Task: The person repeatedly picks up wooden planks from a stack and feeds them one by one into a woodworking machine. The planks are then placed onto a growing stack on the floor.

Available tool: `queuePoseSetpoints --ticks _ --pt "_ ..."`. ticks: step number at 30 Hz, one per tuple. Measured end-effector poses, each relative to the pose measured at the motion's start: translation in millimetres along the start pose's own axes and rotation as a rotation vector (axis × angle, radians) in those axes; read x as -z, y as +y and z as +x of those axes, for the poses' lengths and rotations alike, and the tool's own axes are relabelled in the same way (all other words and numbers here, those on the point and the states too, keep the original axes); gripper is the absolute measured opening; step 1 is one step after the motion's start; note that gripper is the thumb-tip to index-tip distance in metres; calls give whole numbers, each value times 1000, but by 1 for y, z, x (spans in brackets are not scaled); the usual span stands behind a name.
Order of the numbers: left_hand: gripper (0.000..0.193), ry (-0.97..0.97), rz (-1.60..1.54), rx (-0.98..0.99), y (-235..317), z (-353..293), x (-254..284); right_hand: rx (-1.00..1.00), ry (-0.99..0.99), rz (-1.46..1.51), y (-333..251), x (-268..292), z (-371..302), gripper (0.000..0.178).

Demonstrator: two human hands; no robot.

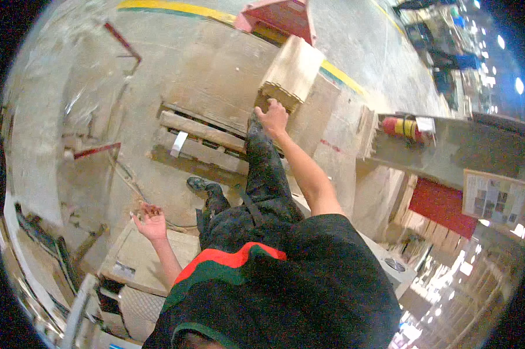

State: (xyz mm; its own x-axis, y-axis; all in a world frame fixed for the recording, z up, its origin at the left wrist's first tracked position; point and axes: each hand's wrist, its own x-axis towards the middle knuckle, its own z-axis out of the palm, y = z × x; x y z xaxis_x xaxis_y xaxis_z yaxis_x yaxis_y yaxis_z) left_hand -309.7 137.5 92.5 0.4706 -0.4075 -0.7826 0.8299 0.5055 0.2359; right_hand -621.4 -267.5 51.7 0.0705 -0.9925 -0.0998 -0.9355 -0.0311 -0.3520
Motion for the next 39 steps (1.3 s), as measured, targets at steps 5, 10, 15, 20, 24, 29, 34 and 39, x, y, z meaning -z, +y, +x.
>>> queuePoseSetpoints --ticks 5,10,15,20,24,29,34,39 --pt "49 85 320 119 -78 29 -89 -242 -181 35 138 -17 57 60" --pt "61 381 758 188 -167 67 -76 -341 -309 -216 276 -126 143 78" --pt "59 608 1003 274 -226 100 -63 -114 -142 -331 326 -219 240 102" --pt "52 586 1104 434 -285 133 -68 -256 -129 -402 370 -232 288 121" --pt "50 600 1075 410 -306 147 -76 -231 -110 -227 381 -258 295 128" --pt "51 567 1095 416 -310 158 -77 -199 -125 -109 392 -255 300 134" --pt "53 580 1156 412 -306 153 -66 -257 -89 -5 407 -248 306 138" --pt "54 572 1258 483 -299 147 -46 -346 -100 -72 383 -256 306 142"
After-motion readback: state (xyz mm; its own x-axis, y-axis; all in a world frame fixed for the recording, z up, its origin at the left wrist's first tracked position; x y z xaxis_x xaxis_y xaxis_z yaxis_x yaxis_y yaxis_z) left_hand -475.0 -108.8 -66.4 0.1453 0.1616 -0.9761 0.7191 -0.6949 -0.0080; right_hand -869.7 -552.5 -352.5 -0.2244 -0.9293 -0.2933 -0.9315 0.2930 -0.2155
